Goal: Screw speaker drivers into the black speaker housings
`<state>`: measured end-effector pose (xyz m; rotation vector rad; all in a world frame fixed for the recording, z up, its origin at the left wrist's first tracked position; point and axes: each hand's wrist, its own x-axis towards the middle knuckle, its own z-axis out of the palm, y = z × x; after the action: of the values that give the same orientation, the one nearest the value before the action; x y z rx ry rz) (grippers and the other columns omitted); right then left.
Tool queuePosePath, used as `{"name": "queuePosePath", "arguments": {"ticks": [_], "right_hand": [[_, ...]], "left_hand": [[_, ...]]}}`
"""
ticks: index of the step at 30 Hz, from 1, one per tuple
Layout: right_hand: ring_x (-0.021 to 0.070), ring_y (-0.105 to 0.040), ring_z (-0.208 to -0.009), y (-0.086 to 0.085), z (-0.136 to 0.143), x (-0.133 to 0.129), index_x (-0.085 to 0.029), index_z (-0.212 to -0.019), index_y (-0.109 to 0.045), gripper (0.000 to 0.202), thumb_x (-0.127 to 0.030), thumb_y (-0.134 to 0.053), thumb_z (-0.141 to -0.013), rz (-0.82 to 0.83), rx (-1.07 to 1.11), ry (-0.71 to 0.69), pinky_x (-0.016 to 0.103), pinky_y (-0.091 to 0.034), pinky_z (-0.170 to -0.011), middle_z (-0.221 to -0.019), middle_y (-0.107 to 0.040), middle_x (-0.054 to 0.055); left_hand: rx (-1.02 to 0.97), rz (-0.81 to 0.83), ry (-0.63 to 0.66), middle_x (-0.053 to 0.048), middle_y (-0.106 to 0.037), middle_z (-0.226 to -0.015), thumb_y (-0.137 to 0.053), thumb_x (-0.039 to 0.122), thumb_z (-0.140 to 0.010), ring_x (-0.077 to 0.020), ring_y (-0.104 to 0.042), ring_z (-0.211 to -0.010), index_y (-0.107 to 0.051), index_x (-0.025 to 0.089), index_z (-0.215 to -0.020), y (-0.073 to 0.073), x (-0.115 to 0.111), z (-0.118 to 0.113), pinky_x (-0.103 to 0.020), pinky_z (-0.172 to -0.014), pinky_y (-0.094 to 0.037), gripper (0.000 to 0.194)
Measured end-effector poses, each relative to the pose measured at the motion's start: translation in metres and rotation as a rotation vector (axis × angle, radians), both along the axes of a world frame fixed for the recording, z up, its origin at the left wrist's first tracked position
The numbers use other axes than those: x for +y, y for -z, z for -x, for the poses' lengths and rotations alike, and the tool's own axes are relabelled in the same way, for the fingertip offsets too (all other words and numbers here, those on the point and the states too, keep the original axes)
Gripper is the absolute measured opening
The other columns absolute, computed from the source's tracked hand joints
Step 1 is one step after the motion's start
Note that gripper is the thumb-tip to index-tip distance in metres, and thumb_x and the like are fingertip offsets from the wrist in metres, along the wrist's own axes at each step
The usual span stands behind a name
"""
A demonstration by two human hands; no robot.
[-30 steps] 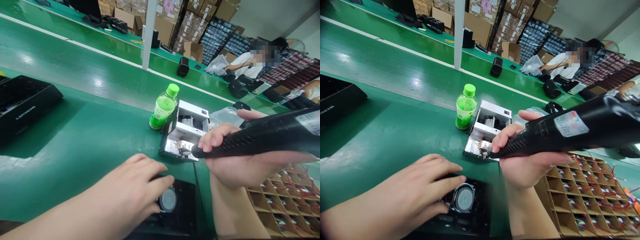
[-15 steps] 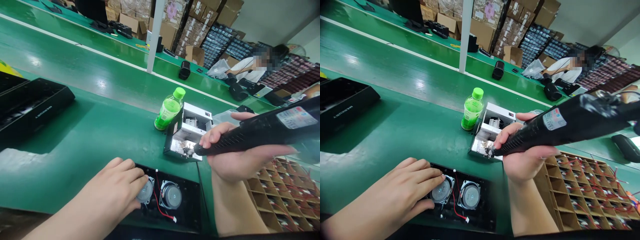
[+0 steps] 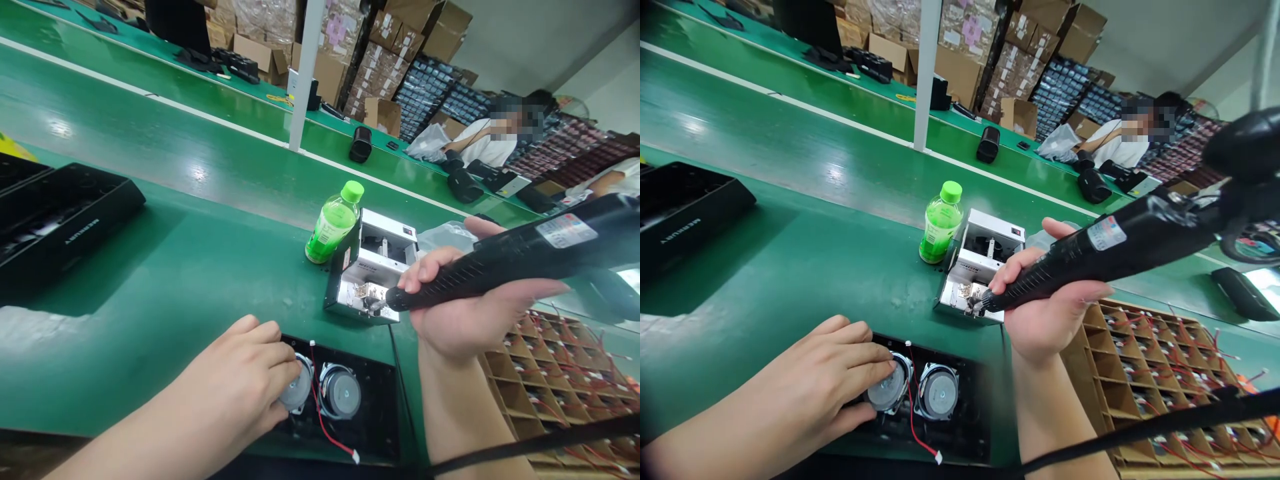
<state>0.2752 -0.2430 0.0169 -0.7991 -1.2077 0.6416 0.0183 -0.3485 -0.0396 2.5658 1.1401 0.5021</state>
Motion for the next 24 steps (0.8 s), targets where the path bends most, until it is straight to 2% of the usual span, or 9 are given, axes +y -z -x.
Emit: {"name": "queuePosePath", "arguments": {"ticks": [3, 6, 8, 10, 13, 15, 19, 21, 24], "right_hand": [[0.0190, -0.059, -0.045, -0.001, -0.001, -0.001, -0.023, -0.122, -0.063, 0.075, -0.091, -0.052, -0.093, 0.018, -0.012, -0.003, 0.033, -0.050, -0.043, -0.062, -0.064, -0.004], [0.0225, -0.070, -0.061, -0.003, -0.003, -0.001, -0.020, -0.123, -0.067, 0.077, -0.089, -0.062, -0.089, 0.026, -0.011, -0.003, 0.038, -0.060, -0.057, -0.072, -0.071, 0.000], [0.0203, -0.065, -0.055, -0.005, -0.002, 0.001, -0.020, -0.122, -0.066, 0.074, -0.086, -0.061, -0.091, 0.014, 0.006, -0.006, 0.036, -0.055, -0.052, -0.070, -0.069, -0.001], [0.0174, -0.053, -0.044, -0.006, 0.001, 0.003, -0.023, -0.113, -0.064, 0.069, -0.088, -0.055, -0.092, 0.013, 0.035, -0.006, 0.032, -0.044, -0.042, -0.061, -0.062, -0.004], [0.0171, -0.046, -0.038, -0.007, 0.005, 0.006, -0.025, -0.097, -0.060, 0.072, -0.096, -0.052, -0.086, 0.035, 0.066, 0.009, 0.030, -0.035, -0.035, -0.053, -0.054, -0.006], [0.0175, -0.045, -0.036, -0.007, 0.005, 0.007, -0.025, -0.098, -0.062, 0.075, -0.097, -0.050, -0.085, 0.022, 0.054, 0.025, 0.031, -0.034, -0.032, -0.052, -0.054, -0.006], [0.0182, -0.046, -0.034, -0.006, 0.005, 0.009, -0.022, -0.114, -0.066, 0.078, -0.094, -0.045, -0.091, -0.035, 0.007, 0.054, 0.032, -0.035, -0.028, -0.052, -0.056, -0.006], [0.0176, -0.046, -0.034, -0.005, 0.005, 0.006, -0.022, -0.115, -0.066, 0.078, -0.094, -0.045, -0.091, -0.040, 0.019, 0.058, 0.030, -0.036, -0.030, -0.052, -0.056, -0.006], [0.0162, -0.046, -0.035, -0.001, 0.005, -0.005, -0.023, -0.115, -0.067, 0.076, -0.093, -0.047, -0.092, 0.043, 0.052, -0.011, 0.028, -0.038, -0.033, -0.054, -0.056, -0.006]], "left_hand": [[-0.025, 0.012, -0.032, -0.001, -0.080, -0.094, -0.086, 0.037, -0.095, -0.0223, -0.063, -0.090, -0.079, 0.027, -0.105, 0.004, 0.000, -0.003, -0.039, -0.080, -0.040, 0.016], [-0.023, 0.047, -0.048, 0.000, -0.081, -0.095, -0.092, 0.033, -0.088, -0.0232, -0.064, -0.091, -0.079, 0.027, -0.104, 0.009, 0.001, -0.005, -0.040, -0.079, -0.038, 0.021], [-0.021, 0.072, -0.045, 0.002, -0.082, -0.098, -0.096, 0.030, -0.084, -0.0231, -0.065, -0.091, -0.080, 0.028, -0.105, 0.010, 0.003, -0.005, -0.041, -0.079, -0.037, 0.027], [-0.037, 0.083, -0.038, 0.003, -0.083, -0.101, -0.098, 0.028, -0.081, -0.0226, -0.065, -0.091, -0.080, 0.028, -0.107, 0.011, 0.004, -0.005, -0.042, -0.079, -0.035, 0.032], [-0.065, 0.091, -0.038, 0.005, -0.084, -0.106, -0.099, 0.027, -0.079, -0.0221, -0.065, -0.091, -0.080, 0.027, -0.109, 0.010, 0.005, -0.003, -0.041, -0.079, -0.033, 0.035], [-0.079, 0.102, -0.036, 0.005, -0.084, -0.105, -0.100, 0.027, -0.079, -0.0216, -0.064, -0.090, -0.080, 0.027, -0.107, 0.009, 0.005, -0.003, -0.041, -0.079, -0.032, 0.034], [-0.092, 0.129, -0.030, 0.006, -0.083, -0.102, -0.100, 0.029, -0.079, -0.0209, -0.064, -0.089, -0.080, 0.028, -0.107, 0.008, 0.005, -0.003, -0.041, -0.078, -0.032, 0.035], [-0.068, 0.140, -0.032, 0.004, -0.082, -0.100, -0.100, 0.029, -0.079, -0.0218, -0.065, -0.091, -0.080, 0.028, -0.107, 0.007, 0.004, -0.004, -0.040, -0.079, -0.032, 0.034], [-0.018, 0.154, -0.038, 0.001, -0.081, -0.096, -0.099, 0.032, -0.081, -0.0236, -0.065, -0.092, -0.080, 0.028, -0.105, 0.006, 0.005, -0.004, -0.040, -0.080, -0.034, 0.031]]}}
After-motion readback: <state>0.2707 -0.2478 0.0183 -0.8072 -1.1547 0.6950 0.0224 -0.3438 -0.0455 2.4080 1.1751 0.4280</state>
